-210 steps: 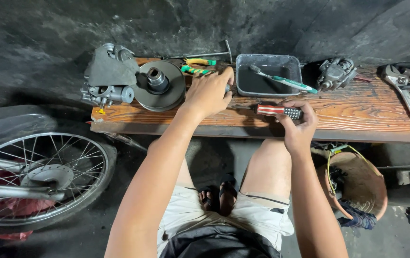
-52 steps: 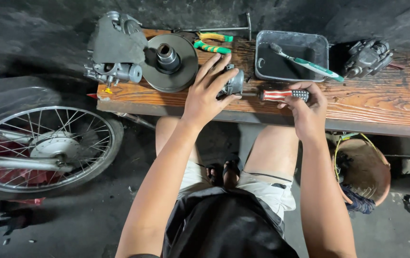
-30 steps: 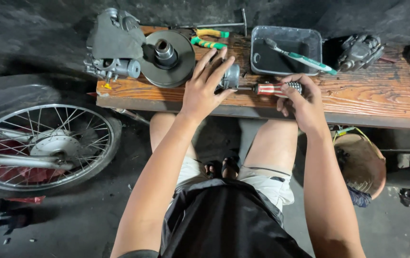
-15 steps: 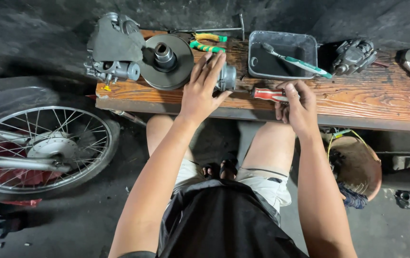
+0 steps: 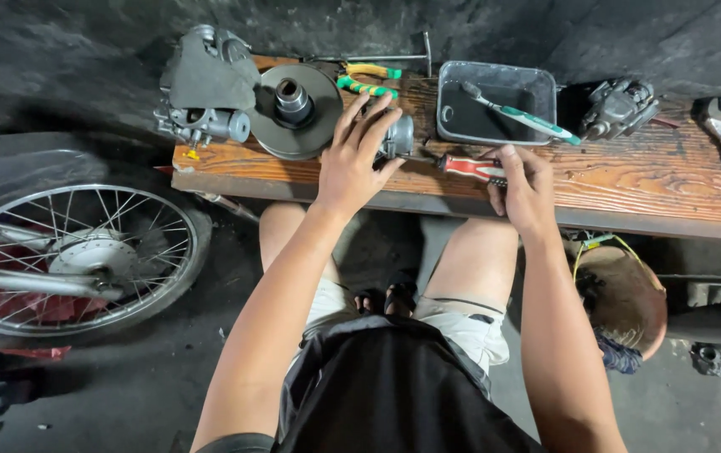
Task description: The person assembles a cylindrical mechanical component on a wooden table, inserting a small ring into a central shaft. They then handle a larger circular metal part, rotating it to inspect the interior. Finally, the person uses a screwdriver to tighten a bolt on a separate mechanical assembly.
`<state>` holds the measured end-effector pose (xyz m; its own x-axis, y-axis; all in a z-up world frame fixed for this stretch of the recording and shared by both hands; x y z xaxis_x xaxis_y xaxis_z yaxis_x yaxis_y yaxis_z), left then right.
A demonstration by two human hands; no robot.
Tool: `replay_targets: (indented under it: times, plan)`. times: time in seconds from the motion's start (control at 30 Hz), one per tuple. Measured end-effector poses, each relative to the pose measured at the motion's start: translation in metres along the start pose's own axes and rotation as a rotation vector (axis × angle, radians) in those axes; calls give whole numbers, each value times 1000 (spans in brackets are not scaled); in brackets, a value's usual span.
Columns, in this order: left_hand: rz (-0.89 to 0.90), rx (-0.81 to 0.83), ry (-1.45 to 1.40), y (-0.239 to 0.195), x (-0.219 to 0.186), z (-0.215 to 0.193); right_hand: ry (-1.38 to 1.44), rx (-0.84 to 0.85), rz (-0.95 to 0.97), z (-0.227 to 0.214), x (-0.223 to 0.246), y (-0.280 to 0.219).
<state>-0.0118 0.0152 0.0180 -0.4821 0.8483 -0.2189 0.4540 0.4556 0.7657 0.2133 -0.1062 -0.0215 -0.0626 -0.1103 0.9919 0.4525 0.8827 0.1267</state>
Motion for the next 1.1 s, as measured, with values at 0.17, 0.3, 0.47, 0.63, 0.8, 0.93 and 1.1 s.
replay_targets:
  times: [0.17,0.3,0.47,0.63,0.8,0.93,1.1]
  plan:
    - [25,-7,-16,-2,0,3,-31,13,-28,3,13,-4]
    - [55,-27,-29,-3,-4,0,-53,29,-99,-7,-1,-5]
    - [63,-41,-14,-3,-5,0,-64,31,-147,-8,3,-5]
    - [23,-14,-56,-6,0,5,-32,37,-173,-4,16,-8]
    - [49,-13,-77,-5,-6,-2,-62,22,-149,-9,4,-10]
    - [41,-13,-124,-6,-7,-2,-42,11,-143,-16,-8,-10]
    - [46,-27,-225,-7,-4,0,-66,-7,-123,-13,-6,-10]
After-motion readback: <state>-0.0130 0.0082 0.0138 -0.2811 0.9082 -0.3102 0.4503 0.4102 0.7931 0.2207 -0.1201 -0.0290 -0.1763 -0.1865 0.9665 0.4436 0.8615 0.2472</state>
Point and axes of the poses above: each hand's wrist, its own y-axis towards the middle knuckle, its own z-axis out of the palm, x = y × z, the point moved 9 cm from there along y, towards the middle knuckle, and after that the axes turned 7 degrees about y, right-handed, at the moved point
